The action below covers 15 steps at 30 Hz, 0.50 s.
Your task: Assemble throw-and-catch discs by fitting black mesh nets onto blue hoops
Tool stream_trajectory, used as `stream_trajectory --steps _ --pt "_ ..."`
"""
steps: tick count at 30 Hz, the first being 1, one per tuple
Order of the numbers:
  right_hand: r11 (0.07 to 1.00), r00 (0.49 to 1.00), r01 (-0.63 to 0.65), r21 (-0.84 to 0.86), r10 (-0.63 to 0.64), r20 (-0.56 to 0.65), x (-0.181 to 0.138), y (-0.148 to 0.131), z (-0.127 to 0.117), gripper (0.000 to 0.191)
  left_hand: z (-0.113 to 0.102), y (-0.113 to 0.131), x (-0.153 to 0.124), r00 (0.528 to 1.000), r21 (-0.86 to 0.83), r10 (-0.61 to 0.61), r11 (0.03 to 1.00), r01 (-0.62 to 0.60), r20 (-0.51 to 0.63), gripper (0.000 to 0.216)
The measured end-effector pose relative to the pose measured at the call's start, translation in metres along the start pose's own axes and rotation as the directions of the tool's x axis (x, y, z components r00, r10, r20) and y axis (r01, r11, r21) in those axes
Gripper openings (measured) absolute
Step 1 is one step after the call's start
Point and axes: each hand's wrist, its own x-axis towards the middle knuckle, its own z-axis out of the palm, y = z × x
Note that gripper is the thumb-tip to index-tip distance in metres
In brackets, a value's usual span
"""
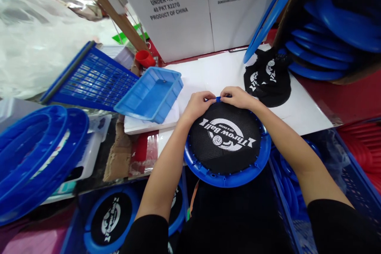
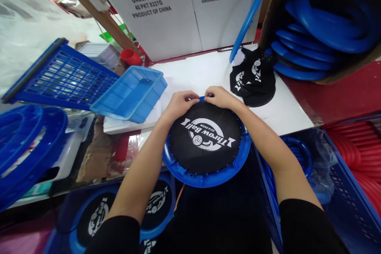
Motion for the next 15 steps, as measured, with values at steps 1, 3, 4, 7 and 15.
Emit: stream_trajectory --steps 1,3,4,7,15 --pt "1.000 1.000 -0.001 0.004 0.001 0.002 -0.001 0.000 0.000 0.011 -0.001 0.000 0.000 1.000 0.010 0.010 1.000 -0.010 0.013 0.011" --pt "1.000 1.000 0.002 0.002 -0.002 -0.017 -0.004 -0.001 0.000 0.013 -0.003 0.000 -0.001 0.998 0.046 0.062 0.997 -0.063 0.025 0.014" --pt "1.000 0.999 0.013 0.006 -0.013 -0.036 -0.006 -0.003 -0.001 0.014 -0.004 0.000 -0.002 0.994 0.068 0.103 0.992 -0.105 0.029 0.015" --pt "0.993 0.992 0.110 0.040 -0.107 -0.064 -0.012 -0.007 -0.003 0.016 -0.005 0.000 -0.007 0.967 0.159 0.240 0.955 -0.251 0.084 0.019" --pt "0.980 0.981 0.188 -0.070 -0.184 0.064 -0.020 -0.007 -0.007 0.012 0.000 0.004 -0.009 0.935 0.395 0.267 0.853 -0.341 0.231 0.023"
